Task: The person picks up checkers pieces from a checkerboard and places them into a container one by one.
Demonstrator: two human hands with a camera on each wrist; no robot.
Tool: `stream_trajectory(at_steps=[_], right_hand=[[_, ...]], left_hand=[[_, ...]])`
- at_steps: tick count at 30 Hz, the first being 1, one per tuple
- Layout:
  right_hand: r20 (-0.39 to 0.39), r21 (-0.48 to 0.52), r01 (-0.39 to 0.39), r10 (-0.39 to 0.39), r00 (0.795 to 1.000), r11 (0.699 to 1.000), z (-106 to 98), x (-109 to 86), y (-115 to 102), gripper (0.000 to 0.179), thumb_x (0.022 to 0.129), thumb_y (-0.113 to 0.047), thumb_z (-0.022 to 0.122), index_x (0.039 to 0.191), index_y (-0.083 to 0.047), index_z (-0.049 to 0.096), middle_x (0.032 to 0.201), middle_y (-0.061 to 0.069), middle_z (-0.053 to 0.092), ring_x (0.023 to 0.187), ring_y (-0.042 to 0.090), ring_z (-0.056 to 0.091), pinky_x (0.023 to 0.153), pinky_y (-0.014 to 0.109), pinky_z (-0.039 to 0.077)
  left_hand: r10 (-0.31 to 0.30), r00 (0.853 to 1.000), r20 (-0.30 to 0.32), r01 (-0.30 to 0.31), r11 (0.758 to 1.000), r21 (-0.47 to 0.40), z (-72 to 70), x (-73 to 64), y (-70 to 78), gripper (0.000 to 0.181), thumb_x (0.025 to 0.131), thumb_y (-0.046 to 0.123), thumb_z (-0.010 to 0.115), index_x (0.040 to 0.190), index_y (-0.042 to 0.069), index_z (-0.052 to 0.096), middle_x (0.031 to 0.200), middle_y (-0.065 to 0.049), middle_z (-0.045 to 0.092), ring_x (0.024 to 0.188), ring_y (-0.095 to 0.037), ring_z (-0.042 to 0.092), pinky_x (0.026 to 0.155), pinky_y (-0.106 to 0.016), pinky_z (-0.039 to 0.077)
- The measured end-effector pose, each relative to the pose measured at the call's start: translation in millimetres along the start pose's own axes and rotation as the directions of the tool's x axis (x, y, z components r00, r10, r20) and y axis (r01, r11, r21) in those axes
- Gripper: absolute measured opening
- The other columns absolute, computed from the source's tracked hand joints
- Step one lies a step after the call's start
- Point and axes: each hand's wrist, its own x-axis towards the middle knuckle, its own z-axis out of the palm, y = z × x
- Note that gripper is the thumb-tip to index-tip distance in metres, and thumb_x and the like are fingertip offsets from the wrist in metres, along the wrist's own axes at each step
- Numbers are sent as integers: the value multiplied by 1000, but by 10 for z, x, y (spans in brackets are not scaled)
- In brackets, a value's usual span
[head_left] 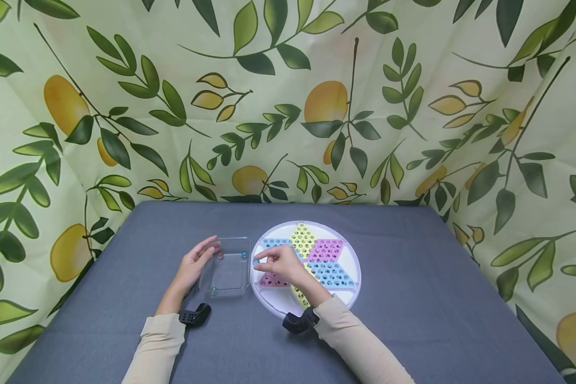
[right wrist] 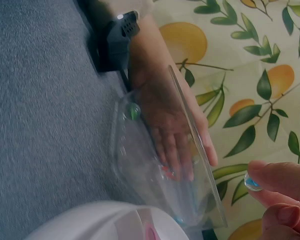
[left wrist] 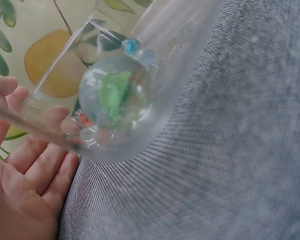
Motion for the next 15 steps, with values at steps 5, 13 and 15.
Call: stream_trajectory(at_steps=[5,13,15], right_hand=[[21,13,17,-18,1000,1000,92,6,-39,22,78,-8,76,97,2,75,50,-9,40,47,0,30,45,15,24],[35,23,4,-5,999,1000,200,39,-71,22,79,-7,75,98,3,74,50,-9,40,46,1,32,43,15,24],[41,28,-2,1,999,1000,230,44,-66,22,79,-6,75,98,4,74,49,-9,40,45,1,32,43,15,25]], left_hand=[[-9,1000,-5,9,1000,-5,-1,0,-2,48,103,23,45,145,0,39,142,-31,46,105,21,53,92,1,39],[-15,1000,-13,15,1000,-2,6,6,4,47,103,23,46,145,1,40,142,-30,48,104,21,53,92,1,39],[-25,1000,-13,25,1000,2,9,6,6,48,103,24,46,145,2,40,142,-28,48,104,21,53,91,1,39]])
